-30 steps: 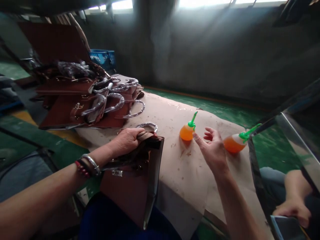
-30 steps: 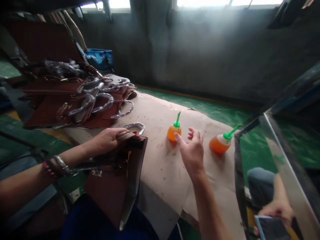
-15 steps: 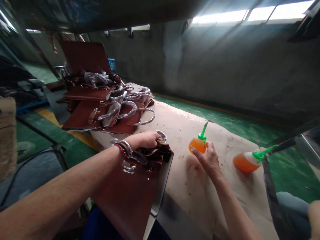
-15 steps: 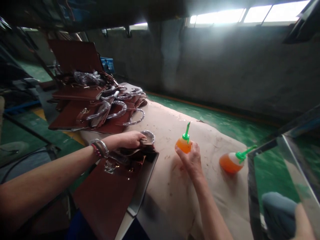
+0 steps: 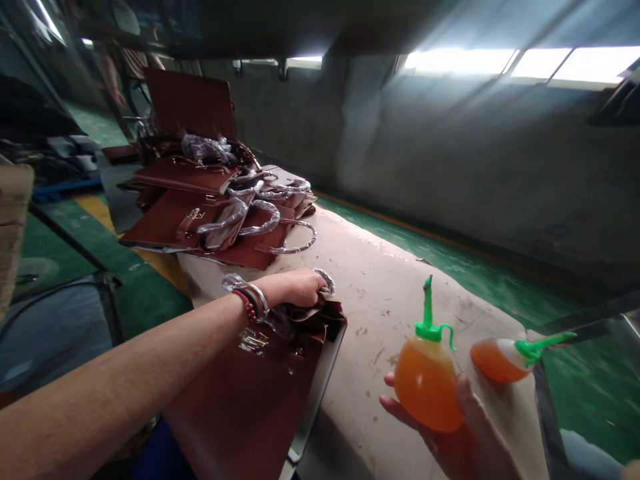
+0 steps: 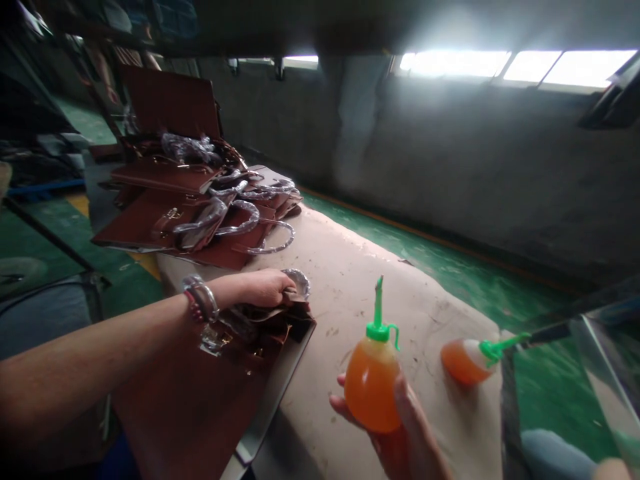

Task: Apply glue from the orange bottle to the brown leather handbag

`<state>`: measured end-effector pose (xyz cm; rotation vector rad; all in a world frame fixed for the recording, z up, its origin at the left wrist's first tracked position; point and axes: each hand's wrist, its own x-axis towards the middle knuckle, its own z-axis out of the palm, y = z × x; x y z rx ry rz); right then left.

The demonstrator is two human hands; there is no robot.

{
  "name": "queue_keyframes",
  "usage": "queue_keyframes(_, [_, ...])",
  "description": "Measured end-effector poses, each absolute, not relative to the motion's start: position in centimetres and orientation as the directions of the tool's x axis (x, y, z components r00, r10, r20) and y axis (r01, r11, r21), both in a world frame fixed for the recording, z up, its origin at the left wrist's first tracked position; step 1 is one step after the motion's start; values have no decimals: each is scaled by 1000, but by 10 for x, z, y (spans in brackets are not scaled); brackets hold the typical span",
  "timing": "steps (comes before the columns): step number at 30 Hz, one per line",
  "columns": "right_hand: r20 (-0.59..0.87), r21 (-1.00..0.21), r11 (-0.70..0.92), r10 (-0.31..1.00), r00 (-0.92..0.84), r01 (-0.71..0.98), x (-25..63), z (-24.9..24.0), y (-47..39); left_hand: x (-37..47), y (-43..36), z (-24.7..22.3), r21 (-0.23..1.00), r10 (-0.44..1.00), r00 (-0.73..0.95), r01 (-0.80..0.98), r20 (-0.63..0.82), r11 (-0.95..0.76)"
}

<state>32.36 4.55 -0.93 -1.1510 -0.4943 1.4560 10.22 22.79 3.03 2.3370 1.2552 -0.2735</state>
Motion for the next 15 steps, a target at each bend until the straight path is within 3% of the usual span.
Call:
queue_keyframes(3, [-411,-812,-300,902,128,-500,330,-13,44,103,228,33,303,730,551,834,-405,-461])
queue_keyframes(9, [-317,-944,-273,906,279,-185,341,-22,41,104,229,35,320,709,548,836,-444,-446])
queue_keyframes(15, [-259,-965,-247,881,396,-83,338,-15,42,104,232,39,333,688,547,837,-477,-435])
